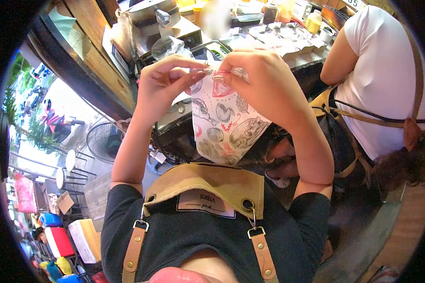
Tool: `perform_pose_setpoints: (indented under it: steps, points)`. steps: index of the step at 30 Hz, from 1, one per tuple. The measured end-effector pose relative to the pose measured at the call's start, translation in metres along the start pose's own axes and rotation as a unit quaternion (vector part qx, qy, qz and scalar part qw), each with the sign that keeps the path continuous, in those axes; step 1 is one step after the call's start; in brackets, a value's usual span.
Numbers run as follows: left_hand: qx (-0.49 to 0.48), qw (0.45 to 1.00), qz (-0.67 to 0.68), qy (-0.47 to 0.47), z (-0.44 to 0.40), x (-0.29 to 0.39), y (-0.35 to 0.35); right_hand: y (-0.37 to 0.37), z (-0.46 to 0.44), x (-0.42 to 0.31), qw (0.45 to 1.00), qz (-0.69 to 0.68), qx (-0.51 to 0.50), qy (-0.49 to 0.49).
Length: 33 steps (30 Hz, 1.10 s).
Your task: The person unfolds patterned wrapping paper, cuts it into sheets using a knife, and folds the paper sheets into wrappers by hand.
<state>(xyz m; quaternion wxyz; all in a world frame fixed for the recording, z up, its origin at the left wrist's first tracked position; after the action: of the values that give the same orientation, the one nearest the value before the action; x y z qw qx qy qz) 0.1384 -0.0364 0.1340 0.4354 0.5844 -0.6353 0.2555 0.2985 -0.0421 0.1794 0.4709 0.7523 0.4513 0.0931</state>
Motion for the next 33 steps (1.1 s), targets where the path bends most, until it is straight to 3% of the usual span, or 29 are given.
perform_pose_setpoints:
  steps: [1,3,5,7,11,16,18,21,28,33]
  points:
    - [0.002,1.0,-0.002,-0.001,0.0,0.0,0.002,-0.006,-0.002,0.01,0.993,-0.08,-0.04,-0.073]
    - [0.005,0.999,0.003,-0.032,-0.001,0.001,0.006,-0.003,-0.004,0.013,0.993,-0.111,-0.017,-0.037]
    - [0.015,1.0,-0.01,-0.008,0.001,0.0,0.01,-0.003,-0.005,0.018,0.988,-0.143,-0.026,-0.061]
    - [0.0,1.0,0.027,-0.009,0.001,0.002,0.008,-0.001,-0.007,0.016,0.987,-0.145,-0.033,-0.066]
    - [0.004,0.999,-0.04,-0.004,0.001,0.009,0.007,-0.003,-0.01,0.015,0.984,-0.154,-0.048,-0.071]
    - [0.038,0.988,-0.132,-0.068,-0.005,0.023,0.011,-0.003,-0.01,0.013,0.986,-0.147,-0.04,-0.067]
    - [0.025,0.991,-0.126,0.024,-0.006,0.025,0.01,-0.003,-0.012,0.011,0.984,-0.16,-0.049,-0.068]
    - [0.0,0.981,-0.191,0.017,-0.008,0.029,0.01,-0.003,-0.012,0.013,0.981,-0.171,-0.051,-0.073]
    - [-0.028,0.978,-0.207,-0.004,-0.012,0.028,0.014,-0.003,-0.014,0.014,0.985,-0.146,-0.062,-0.061]
    - [-0.087,0.983,-0.123,0.103,-0.009,0.021,0.013,-0.003,-0.015,0.01,0.989,-0.127,-0.075,-0.032]
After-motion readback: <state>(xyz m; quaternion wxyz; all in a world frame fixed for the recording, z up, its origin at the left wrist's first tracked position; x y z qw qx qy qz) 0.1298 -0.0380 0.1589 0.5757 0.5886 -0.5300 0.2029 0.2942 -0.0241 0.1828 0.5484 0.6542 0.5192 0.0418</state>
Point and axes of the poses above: each hand's wrist, its own z-axis away from the middle knuckle, its own y-axis out of the back of the hand, x = y × z, the point moved 6 cm from there along -z, towards the middle knuckle, and after that the axes turned 1 degree about -z, right-handed, at the moved point
